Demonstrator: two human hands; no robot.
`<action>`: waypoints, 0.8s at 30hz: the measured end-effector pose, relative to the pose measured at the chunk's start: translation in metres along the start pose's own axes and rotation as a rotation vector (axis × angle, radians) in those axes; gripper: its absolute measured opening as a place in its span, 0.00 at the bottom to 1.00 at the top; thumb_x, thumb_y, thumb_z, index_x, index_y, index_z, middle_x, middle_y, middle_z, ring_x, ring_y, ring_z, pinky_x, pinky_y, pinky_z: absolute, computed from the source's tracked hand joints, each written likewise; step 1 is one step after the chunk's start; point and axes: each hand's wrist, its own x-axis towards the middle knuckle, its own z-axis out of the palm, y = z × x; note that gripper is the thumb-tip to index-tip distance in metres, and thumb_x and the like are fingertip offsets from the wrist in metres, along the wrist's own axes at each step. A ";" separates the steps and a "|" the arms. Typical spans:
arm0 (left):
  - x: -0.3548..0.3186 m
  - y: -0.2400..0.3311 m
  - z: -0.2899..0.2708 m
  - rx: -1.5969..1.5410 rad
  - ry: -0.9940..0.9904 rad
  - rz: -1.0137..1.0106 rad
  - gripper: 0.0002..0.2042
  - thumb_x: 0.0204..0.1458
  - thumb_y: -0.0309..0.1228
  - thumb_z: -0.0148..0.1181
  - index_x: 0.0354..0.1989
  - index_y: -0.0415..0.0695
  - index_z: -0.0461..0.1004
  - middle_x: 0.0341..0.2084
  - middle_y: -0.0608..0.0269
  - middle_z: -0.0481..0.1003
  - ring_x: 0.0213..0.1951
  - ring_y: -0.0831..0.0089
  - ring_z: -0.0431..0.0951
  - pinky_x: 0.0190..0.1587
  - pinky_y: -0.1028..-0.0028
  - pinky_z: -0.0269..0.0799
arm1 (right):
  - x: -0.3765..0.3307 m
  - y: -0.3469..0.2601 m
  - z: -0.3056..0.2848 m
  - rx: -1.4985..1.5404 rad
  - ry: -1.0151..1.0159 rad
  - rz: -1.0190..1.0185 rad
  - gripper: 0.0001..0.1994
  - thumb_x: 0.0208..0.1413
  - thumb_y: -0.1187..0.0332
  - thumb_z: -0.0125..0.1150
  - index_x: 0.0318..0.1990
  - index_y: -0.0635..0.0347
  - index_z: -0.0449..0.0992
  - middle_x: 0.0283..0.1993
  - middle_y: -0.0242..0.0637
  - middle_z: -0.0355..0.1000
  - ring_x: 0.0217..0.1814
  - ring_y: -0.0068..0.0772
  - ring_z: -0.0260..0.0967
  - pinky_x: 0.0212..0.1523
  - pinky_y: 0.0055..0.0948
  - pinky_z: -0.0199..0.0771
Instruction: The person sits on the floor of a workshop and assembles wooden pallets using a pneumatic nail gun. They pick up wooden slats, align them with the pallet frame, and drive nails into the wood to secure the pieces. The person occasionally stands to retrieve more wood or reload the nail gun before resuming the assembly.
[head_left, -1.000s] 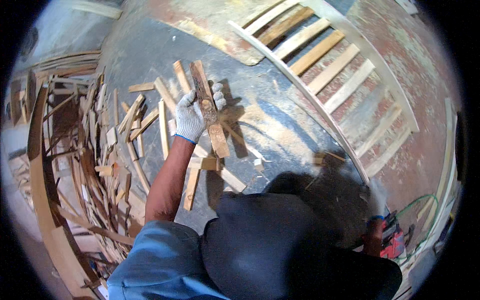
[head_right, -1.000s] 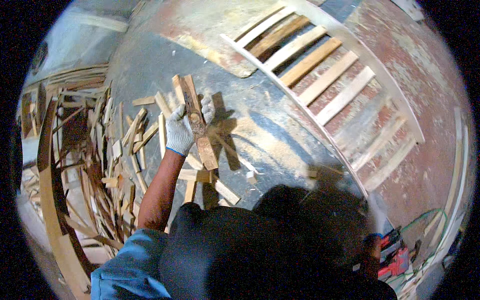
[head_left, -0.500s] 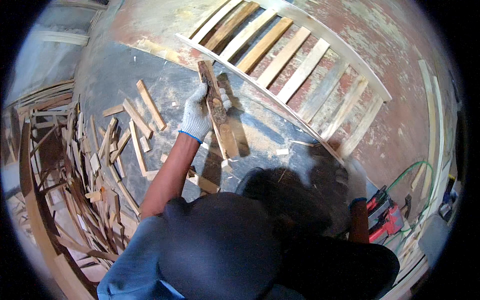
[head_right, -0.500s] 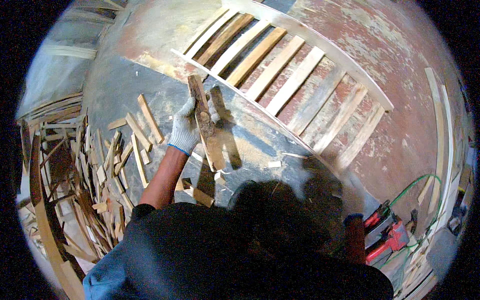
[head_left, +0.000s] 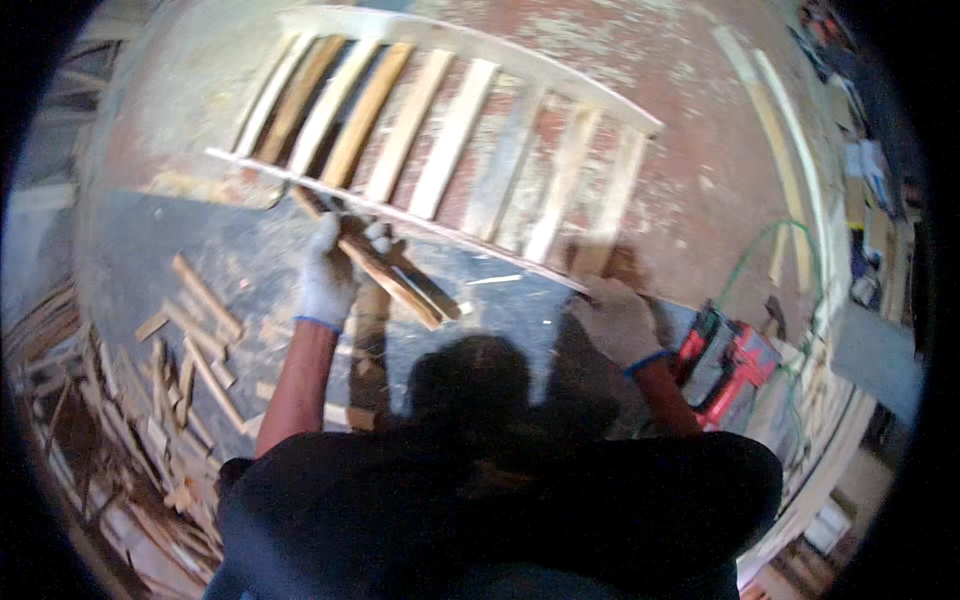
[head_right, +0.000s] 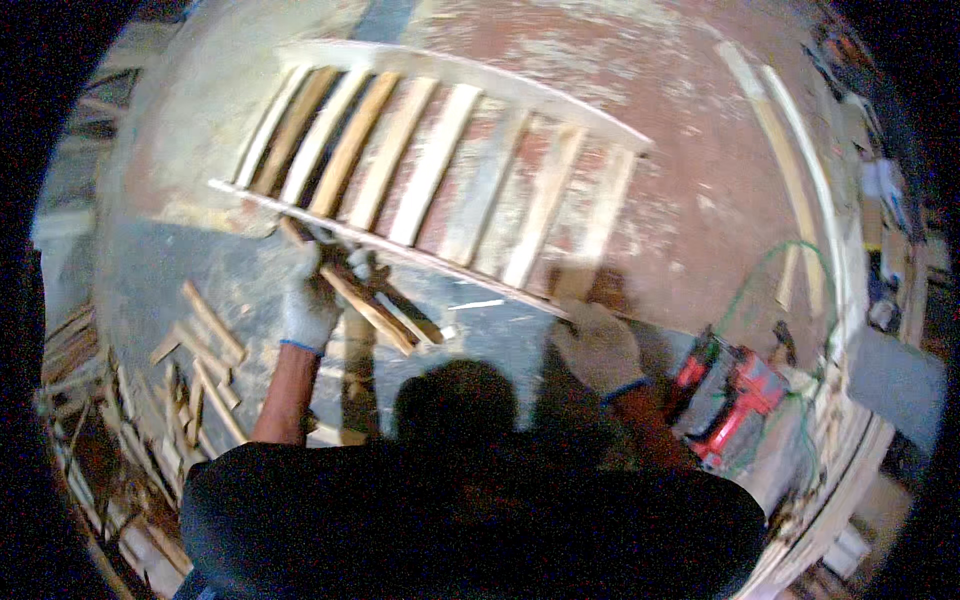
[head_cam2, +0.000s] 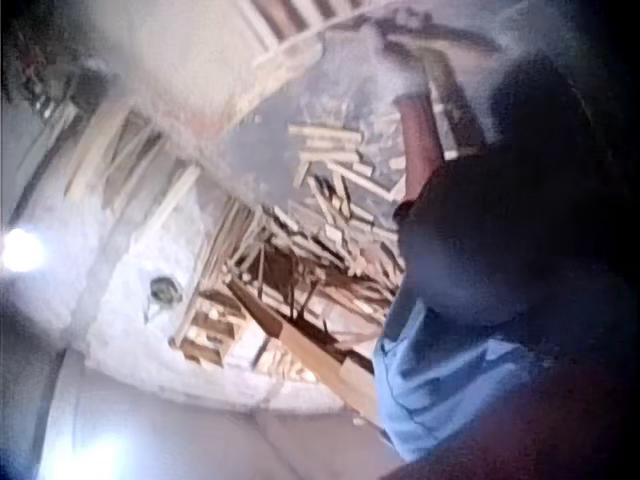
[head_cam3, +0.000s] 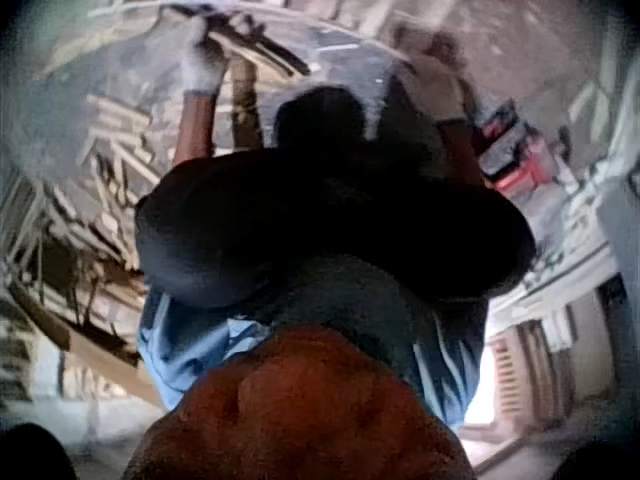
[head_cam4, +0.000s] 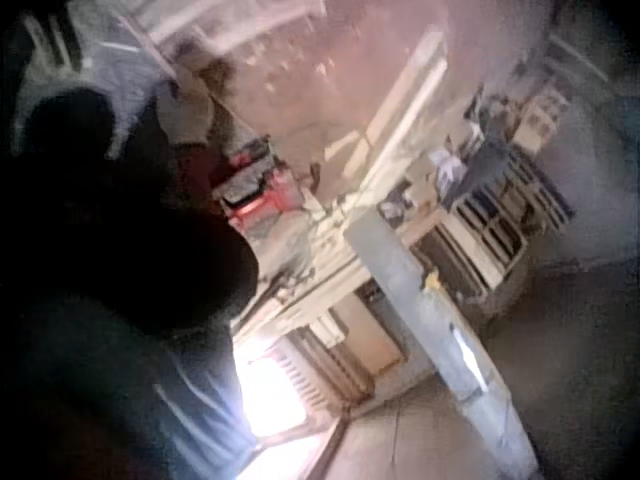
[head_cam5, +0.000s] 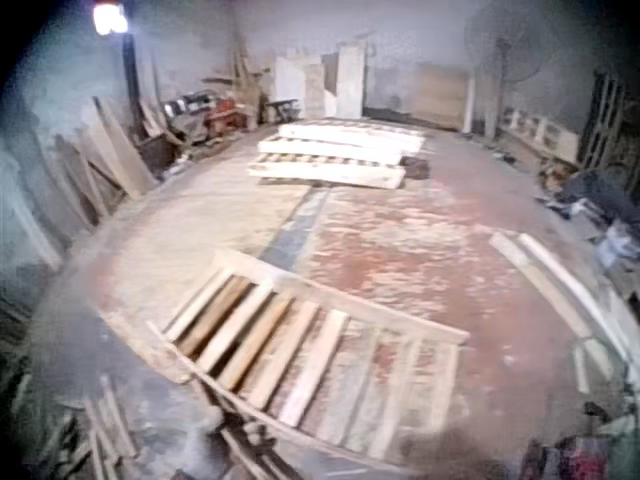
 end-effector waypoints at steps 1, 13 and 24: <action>0.004 -0.001 0.000 0.072 0.092 0.053 0.21 0.61 0.44 0.61 0.53 0.40 0.71 0.44 0.53 0.78 0.45 0.57 0.80 0.56 0.52 0.76 | 0.002 0.003 0.003 0.010 -0.010 0.023 0.16 0.56 0.57 0.60 0.46 0.58 0.78 0.41 0.52 0.77 0.45 0.55 0.76 0.47 0.50 0.77; 0.067 0.024 0.028 0.373 0.182 0.146 0.15 0.65 0.40 0.58 0.51 0.41 0.74 0.43 0.61 0.78 0.48 0.65 0.78 0.54 0.62 0.76 | -0.003 -0.035 0.016 0.144 -0.166 0.139 0.19 0.54 0.52 0.60 0.35 0.61 0.79 0.34 0.53 0.76 0.38 0.59 0.76 0.43 0.52 0.77; 0.143 0.029 0.119 0.465 0.152 0.165 0.14 0.64 0.38 0.59 0.50 0.43 0.75 0.35 0.63 0.74 0.37 0.68 0.76 0.45 0.67 0.77 | 0.025 -0.053 -0.009 0.361 -0.093 -0.284 0.11 0.60 0.66 0.62 0.45 0.64 0.80 0.43 0.50 0.77 0.46 0.48 0.78 0.47 0.37 0.77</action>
